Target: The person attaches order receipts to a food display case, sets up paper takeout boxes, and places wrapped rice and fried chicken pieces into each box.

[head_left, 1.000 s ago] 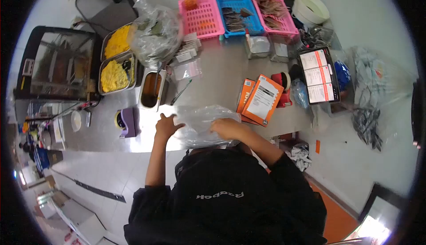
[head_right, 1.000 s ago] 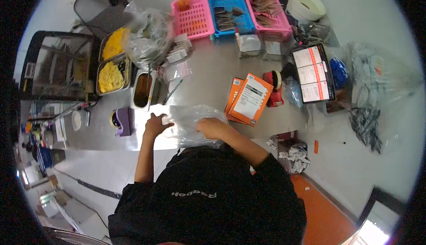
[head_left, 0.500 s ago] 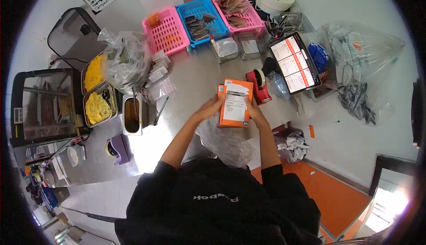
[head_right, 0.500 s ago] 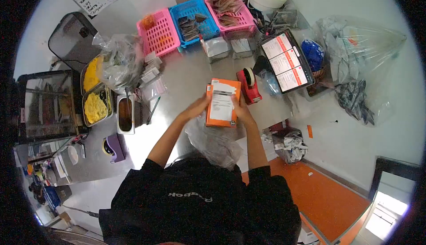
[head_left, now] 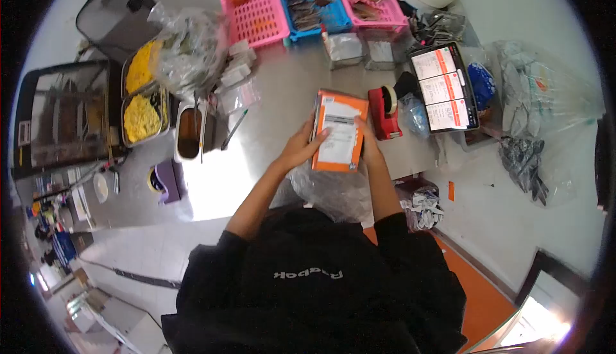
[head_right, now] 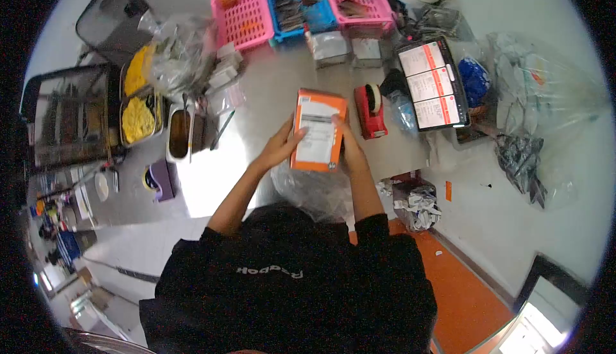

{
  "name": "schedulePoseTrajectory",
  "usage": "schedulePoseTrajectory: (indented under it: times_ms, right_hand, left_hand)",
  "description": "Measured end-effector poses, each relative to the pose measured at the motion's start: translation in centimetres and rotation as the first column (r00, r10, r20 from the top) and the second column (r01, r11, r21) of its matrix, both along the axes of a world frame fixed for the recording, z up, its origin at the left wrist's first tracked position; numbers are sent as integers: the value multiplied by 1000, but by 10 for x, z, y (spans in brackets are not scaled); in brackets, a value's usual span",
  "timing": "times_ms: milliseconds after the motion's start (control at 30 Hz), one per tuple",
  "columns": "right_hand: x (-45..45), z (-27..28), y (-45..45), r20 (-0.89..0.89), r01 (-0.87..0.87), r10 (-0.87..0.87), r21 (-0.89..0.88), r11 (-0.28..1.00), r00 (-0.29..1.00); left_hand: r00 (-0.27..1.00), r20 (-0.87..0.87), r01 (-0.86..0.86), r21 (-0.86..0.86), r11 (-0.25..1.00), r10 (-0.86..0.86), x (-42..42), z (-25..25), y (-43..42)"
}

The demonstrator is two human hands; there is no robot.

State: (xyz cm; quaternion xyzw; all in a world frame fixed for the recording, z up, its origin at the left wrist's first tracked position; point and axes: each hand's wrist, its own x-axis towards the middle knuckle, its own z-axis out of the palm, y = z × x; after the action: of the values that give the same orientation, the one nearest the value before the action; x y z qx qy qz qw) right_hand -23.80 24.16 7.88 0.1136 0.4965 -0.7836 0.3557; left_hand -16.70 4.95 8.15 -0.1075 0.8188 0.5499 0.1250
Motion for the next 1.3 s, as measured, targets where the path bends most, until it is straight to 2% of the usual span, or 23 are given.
schedulePoseTrajectory:
  times_ms: [33, 100, 167, 233, 267, 300, 367, 433, 467, 567, 600, 733, 800, 867, 900, 933, 1000, 1067, 1100, 1167, 1233, 1267, 1300]
  right_hand:
    - [-1, -5, 2, 41, 7, -4, -65, 998, 999]
    - [-18, -15, 8, 113, 33, -11, -194, 980, 994]
    - [-28, 6, 9, 112, 66, -31, -325, 943, 993]
    - [-43, 10, 12, 99, 30, 18, -464, 885, 995]
    - [-44, 11, 14, 93, 11, 40, -498, 867, 995]
    - [-42, 10, 13, 94, -1, 55, -501, 865, 994]
    - [-30, 5, 13, 112, -34, 93, -445, 895, 989]
    - [-14, -8, 12, 152, -96, 155, -338, 936, 976]
    - [-4, -14, 13, 170, -134, 190, -297, 946, 967]
    - [25, -39, 16, 255, -286, 320, -163, 944, 912]
    - [32, -40, 16, 262, -338, 365, -142, 930, 893]
    - [55, 9, -10, 98, -552, 563, -124, 825, 820]
    - [59, -14, -5, 165, -455, 471, -124, 882, 867]
    - [58, -24, 2, 170, -377, 384, -78, 923, 907]
    - [54, -25, 7, 183, -398, 405, -79, 914, 896]
    - [48, -29, 12, 193, -418, 426, -81, 905, 884]
    - [43, -40, 21, 212, -388, 401, -99, 916, 891]
    - [47, -47, 15, 235, -226, 261, -168, 960, 936]
    - [49, -49, 11, 244, -148, 197, -204, 968, 950]
    - [61, -54, -5, 255, -1, 73, -273, 962, 964]
    - [67, -59, -14, 263, 61, 20, -296, 953, 965]
    - [71, -60, -19, 275, 86, 2, -308, 947, 962]
    - [73, -63, -20, 285, 92, -1, -308, 947, 959]
  left_hand:
    - [1000, 13, 15, -56, 998, -15, 1, 20, -4]
    - [983, -160, 66, -158, 985, -91, 12, 54, -20]
    - [975, -159, 94, -338, 937, -155, 25, 52, -50]
    - [988, 20, 139, -551, 823, -154, 40, 15, -81]
    - [992, 116, 81, -320, 944, -46, 42, 11, -82]
    - [973, 229, -11, -78, 997, 28, 41, 11, -84]
    - [906, 408, -253, 314, 915, 111, 42, 14, -82]
    - [836, 524, -483, 564, 670, 162, 39, 20, -77]
    - [833, 552, -512, 732, 449, 50, 42, 14, -88]
    - [658, 700, -751, 640, 165, 278, 40, 21, -97]
    - [756, 616, -654, 719, 234, 222, 43, -4, -111]
    - [939, 333, -311, 710, 631, 88, 9, 15, -67]
    - [989, 147, -109, 648, 753, 16, -3, 19, -36]
    - [986, -80, 163, 278, 947, -146, 10, 58, -43]
    - [953, -162, 266, 48, 963, -255, 16, 82, -45]
    - [947, -19, 312, -170, 935, -320, 18, 105, -44]
    - [898, 292, 439, -536, 721, -330, 25, 136, -29]
    - [939, -33, 313, -337, 888, -343, 29, 136, 11]
    - [861, -81, 450, -337, 827, -502, 37, 146, 25]
    - [804, -319, 428, -278, 860, -503, 51, 154, 26]
    - [775, -615, 146, -48, 988, -145, 76, 147, -7]
    - [784, -601, -198, -4, 980, 156, 87, 124, -27]
    - [691, -576, -516, 30, 856, 437, 94, 87, -44]
